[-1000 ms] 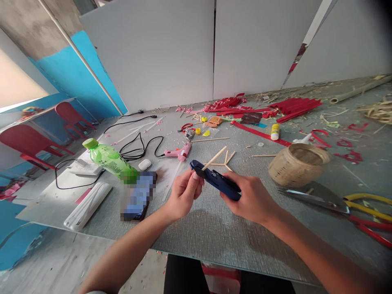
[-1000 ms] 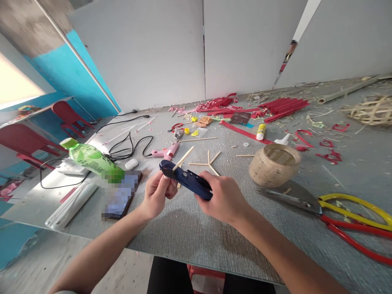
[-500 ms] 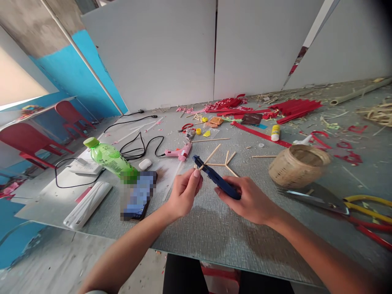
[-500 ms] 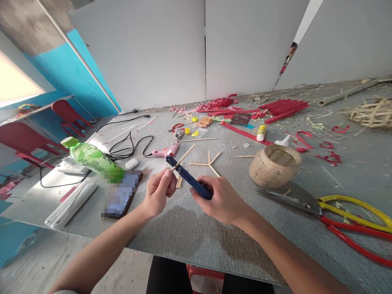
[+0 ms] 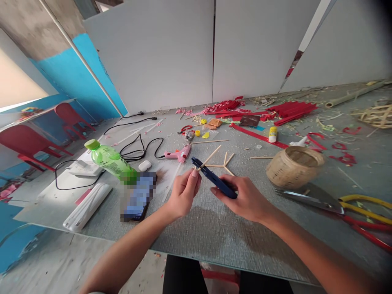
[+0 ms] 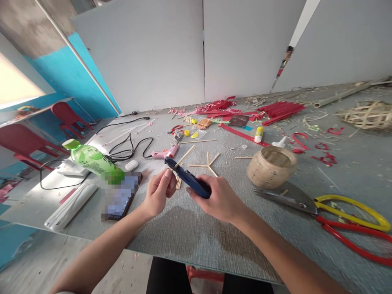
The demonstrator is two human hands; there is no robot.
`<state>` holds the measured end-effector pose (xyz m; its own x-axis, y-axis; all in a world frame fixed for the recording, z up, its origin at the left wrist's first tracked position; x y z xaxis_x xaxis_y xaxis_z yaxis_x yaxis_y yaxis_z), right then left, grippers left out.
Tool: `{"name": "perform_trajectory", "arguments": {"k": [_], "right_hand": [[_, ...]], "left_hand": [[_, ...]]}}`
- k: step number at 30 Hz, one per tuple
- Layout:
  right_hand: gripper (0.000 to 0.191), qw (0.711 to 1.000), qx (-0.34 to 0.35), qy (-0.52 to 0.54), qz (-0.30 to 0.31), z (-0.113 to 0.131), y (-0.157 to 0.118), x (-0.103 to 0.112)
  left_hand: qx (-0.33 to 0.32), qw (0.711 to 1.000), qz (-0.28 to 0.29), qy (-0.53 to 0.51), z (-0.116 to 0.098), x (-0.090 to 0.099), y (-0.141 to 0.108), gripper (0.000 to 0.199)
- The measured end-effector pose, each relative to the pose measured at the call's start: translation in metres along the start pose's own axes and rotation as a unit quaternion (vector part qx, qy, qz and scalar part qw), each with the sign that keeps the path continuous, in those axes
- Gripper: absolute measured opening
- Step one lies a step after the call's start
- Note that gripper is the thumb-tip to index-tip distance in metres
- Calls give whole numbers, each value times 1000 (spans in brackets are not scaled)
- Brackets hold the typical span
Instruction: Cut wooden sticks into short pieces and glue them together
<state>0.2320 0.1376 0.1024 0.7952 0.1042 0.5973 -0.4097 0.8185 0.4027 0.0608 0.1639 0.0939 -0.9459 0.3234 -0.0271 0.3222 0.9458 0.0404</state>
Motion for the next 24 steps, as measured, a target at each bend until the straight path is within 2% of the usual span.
{"name": "perform_trajectory", "arguments": {"k": [3,5,8,11,13,16,18,20,22,24], "right_hand": [[20,1000,23,-5,-8,6,3,4],[22,999,41,-14,-17,9,3,8],[19,998,65,-14,3,9,2,7],[29,995,92,-30,7,6,3,6],[40,993,112,-44,-13,7,5,11],[44,990,105,-90,-3,13,0,20],[42,982,75,-169,22,16,-16,29],[44,962,55,-266,41,19,-44,40],[50,937,58,-340,58,19,-76,47],[54,919,58,-381,82,13,-101,49]], "left_hand": [[11,996,48,-76,-4,-8,1,56],[24,987,89,-135,-7,-13,0,57],[47,973,121,-189,-13,-16,-2,57],[68,963,143,-218,-16,-17,-5,56],[46,965,150,-209,-19,-17,-6,56],[-34,974,130,-181,-23,-15,-8,55],[-97,979,95,-155,-25,-10,-12,53],[-152,981,68,-98,-26,-7,-16,51],[-177,981,70,-38,-26,-7,-20,49],[-176,980,93,-5,-24,-10,-22,48]]}}
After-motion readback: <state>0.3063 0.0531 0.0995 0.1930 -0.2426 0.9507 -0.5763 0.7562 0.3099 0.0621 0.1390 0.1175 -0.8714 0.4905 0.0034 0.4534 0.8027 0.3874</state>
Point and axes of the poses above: each hand's wrist, its own y-axis towards the middle knuckle, its own x-axis out of the back of the hand, z = x × y, the point moved 6 cm from there along y, towards the middle knuckle, and after that the axes turned 12 degrees about x, right-handed, at the moved point
